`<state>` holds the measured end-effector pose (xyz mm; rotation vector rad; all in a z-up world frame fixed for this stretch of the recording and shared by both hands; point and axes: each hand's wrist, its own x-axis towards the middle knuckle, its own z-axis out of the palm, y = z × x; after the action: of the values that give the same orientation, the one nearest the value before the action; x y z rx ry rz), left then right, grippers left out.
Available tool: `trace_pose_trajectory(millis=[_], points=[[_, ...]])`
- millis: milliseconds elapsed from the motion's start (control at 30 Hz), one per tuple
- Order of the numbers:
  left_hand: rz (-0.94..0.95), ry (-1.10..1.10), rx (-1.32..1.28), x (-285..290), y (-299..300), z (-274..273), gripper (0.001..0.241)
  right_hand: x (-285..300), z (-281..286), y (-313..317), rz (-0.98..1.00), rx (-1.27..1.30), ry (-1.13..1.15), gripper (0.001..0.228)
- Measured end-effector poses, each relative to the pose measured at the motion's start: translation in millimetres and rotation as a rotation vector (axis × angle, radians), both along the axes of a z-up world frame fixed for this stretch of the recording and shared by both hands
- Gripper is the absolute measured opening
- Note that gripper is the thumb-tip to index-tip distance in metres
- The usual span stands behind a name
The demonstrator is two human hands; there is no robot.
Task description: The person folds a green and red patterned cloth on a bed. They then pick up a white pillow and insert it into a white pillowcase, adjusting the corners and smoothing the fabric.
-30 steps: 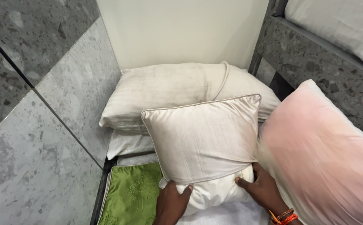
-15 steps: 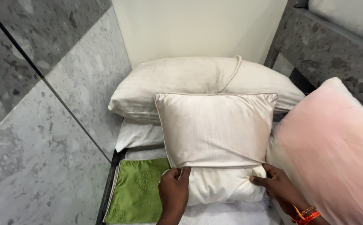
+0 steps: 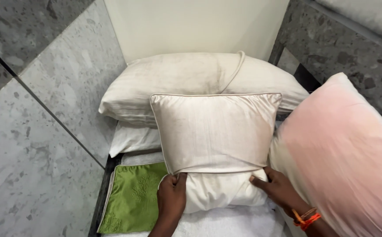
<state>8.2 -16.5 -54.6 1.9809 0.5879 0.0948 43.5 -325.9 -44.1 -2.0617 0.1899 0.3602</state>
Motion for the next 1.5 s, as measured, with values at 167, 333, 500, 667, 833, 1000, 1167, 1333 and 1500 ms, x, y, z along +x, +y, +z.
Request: trace_pose_trajectory(millis=[167, 333, 500, 667, 833, 1000, 1167, 1333, 1500], points=[[-0.057, 0.146, 0.085, -5, 3, 20, 0.048, -11, 9, 12, 0.115, -0.364, -0.080, 0.063], [-0.114, 0.329, 0.131, -6, 8, 50, 0.057, 2, -7, 2, 0.147, -0.374, -0.010, 0.061], [-0.171, 0.379, 0.148, -2, 17, 36, 0.067, -3, -6, 5, 0.130, -0.138, -0.043, 0.053], [-0.215, 0.399, 0.105, 1, 15, 25, 0.072, 0, -24, -3, 0.099, -0.013, 0.009, 0.056], [-0.246, 0.367, -0.260, -7, 11, 24, 0.071, -7, 4, 10, 0.111, 0.035, 0.081, 0.093], [-0.414, 0.136, -0.159, -9, 5, 20, 0.084, 3, -9, -1, 0.241, -0.075, -0.049, 0.124], [-0.370, 0.213, 0.111, 6, 24, 25, 0.079, 3, 19, -2, 0.259, -0.111, -0.071, 0.099], [-0.401, 0.274, 0.203, -2, 34, 30, 0.076, 1, 19, 6, 0.196, -0.145, 0.032, 0.070], [-0.458, 0.295, 0.150, 4, 27, 31, 0.088, 2, 15, 5, 0.175, -0.220, -0.006, 0.081]])
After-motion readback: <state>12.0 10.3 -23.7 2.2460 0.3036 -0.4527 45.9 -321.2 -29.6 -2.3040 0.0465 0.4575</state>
